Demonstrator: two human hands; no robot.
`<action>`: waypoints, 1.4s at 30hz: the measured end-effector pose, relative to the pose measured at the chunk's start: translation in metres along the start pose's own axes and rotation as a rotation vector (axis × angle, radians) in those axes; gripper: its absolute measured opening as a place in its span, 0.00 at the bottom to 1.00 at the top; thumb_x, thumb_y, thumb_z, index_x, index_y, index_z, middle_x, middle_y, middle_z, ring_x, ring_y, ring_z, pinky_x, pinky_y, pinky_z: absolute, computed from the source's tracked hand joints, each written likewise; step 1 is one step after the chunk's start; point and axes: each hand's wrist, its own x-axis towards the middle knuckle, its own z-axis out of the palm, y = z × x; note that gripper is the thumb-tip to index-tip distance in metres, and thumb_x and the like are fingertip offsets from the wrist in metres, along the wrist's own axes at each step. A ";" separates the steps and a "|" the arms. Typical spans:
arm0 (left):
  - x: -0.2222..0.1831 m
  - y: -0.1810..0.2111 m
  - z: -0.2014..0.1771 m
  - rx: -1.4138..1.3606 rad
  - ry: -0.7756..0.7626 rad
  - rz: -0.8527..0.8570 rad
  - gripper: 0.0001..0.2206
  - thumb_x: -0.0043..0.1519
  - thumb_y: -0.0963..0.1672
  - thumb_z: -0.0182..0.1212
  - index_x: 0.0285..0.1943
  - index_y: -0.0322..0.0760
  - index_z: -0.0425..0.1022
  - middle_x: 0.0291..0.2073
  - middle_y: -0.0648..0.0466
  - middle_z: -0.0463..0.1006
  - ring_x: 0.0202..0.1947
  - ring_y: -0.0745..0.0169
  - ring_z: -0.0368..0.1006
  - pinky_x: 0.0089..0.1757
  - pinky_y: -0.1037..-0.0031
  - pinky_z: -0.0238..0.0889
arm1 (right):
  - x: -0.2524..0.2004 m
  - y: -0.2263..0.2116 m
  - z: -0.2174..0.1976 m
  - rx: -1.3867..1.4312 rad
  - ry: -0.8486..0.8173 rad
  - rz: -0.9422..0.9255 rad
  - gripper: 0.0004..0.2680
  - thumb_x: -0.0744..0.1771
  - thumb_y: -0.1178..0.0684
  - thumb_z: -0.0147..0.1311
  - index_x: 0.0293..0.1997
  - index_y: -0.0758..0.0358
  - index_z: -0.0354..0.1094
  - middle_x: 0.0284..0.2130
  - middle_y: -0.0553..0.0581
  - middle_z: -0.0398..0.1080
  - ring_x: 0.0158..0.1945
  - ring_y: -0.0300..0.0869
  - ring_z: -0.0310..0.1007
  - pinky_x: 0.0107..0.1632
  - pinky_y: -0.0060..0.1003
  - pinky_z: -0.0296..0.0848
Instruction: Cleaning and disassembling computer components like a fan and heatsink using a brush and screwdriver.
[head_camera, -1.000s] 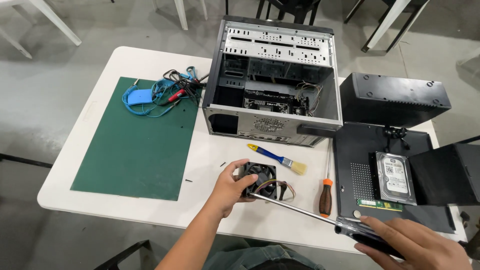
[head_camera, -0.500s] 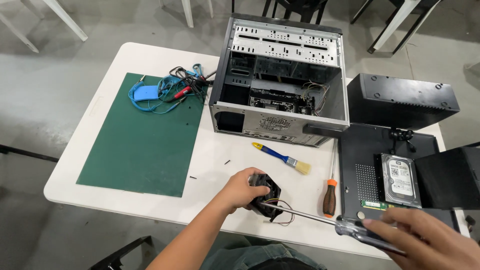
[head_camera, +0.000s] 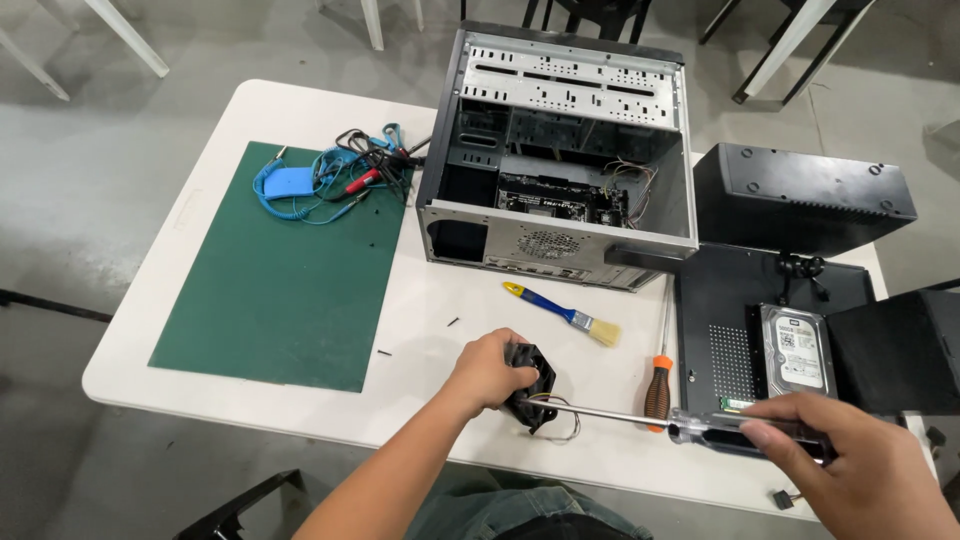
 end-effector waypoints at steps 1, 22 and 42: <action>-0.001 0.002 0.000 0.021 0.003 0.001 0.17 0.53 0.46 0.64 0.53 0.52 0.74 0.46 0.55 0.77 0.35 0.56 0.73 0.24 0.69 0.66 | 0.004 -0.002 -0.001 -0.074 -0.075 0.120 0.09 0.62 0.43 0.60 0.42 0.45 0.84 0.38 0.40 0.84 0.42 0.34 0.80 0.44 0.32 0.71; 0.000 -0.016 0.020 -0.182 0.154 0.100 0.13 0.57 0.48 0.64 0.51 0.51 0.76 0.37 0.58 0.80 0.32 0.66 0.71 0.34 0.74 0.66 | -0.010 0.001 -0.020 -0.094 -0.142 -0.274 0.17 0.57 0.42 0.68 0.49 0.32 0.71 0.51 0.29 0.74 0.44 0.28 0.83 0.38 0.27 0.86; 0.083 -0.107 0.054 -0.338 0.123 0.174 0.15 0.60 0.51 0.62 0.56 0.53 0.74 0.40 0.55 0.78 0.38 0.63 0.74 0.40 0.74 0.67 | -0.052 0.014 0.038 0.473 0.448 -0.163 0.09 0.61 0.58 0.62 0.43 0.61 0.77 0.30 0.59 0.78 0.20 0.37 0.70 0.22 0.25 0.66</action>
